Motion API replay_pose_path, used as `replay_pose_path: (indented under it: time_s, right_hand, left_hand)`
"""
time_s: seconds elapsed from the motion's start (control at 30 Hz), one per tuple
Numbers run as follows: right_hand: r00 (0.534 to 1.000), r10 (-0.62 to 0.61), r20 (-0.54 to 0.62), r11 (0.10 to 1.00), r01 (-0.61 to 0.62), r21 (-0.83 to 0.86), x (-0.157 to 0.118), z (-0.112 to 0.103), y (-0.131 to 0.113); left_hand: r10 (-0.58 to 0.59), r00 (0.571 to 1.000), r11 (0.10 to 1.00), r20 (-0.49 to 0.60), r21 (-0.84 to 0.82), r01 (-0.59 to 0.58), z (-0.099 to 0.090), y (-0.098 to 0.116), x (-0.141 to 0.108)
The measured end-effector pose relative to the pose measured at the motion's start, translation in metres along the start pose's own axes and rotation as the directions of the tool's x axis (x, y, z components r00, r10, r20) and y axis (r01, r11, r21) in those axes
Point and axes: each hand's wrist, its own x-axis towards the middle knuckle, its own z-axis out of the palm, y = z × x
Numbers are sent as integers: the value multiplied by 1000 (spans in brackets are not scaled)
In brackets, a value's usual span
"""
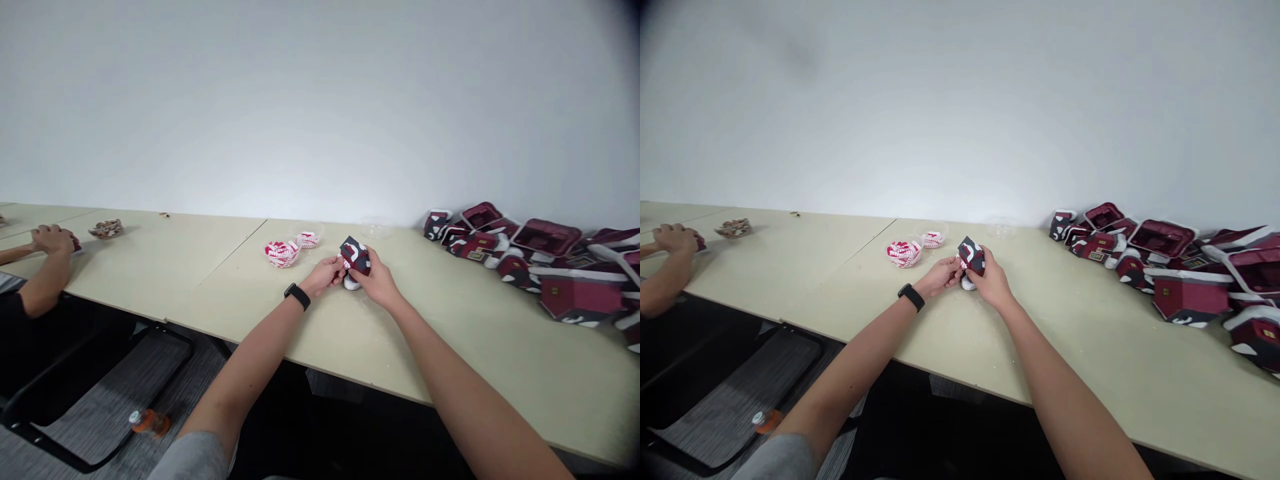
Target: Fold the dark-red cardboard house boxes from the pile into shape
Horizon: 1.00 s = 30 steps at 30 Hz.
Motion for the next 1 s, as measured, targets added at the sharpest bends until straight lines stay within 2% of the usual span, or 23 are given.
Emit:
replay_pose_path:
  time_s: [0.27, 1.0]
  right_hand:
    - [1000, 17, 12, 1000, -17, 4, 0, 1, 0]
    - [1000, 8, 1, 999, -8, -33, 0, -1, -1]
  left_hand:
    - [0, 1000, 1000, 13, -18, 0, -2, 0, 1]
    - [-12, 1000, 998, 9, 63, 12, -1, 0, 0]
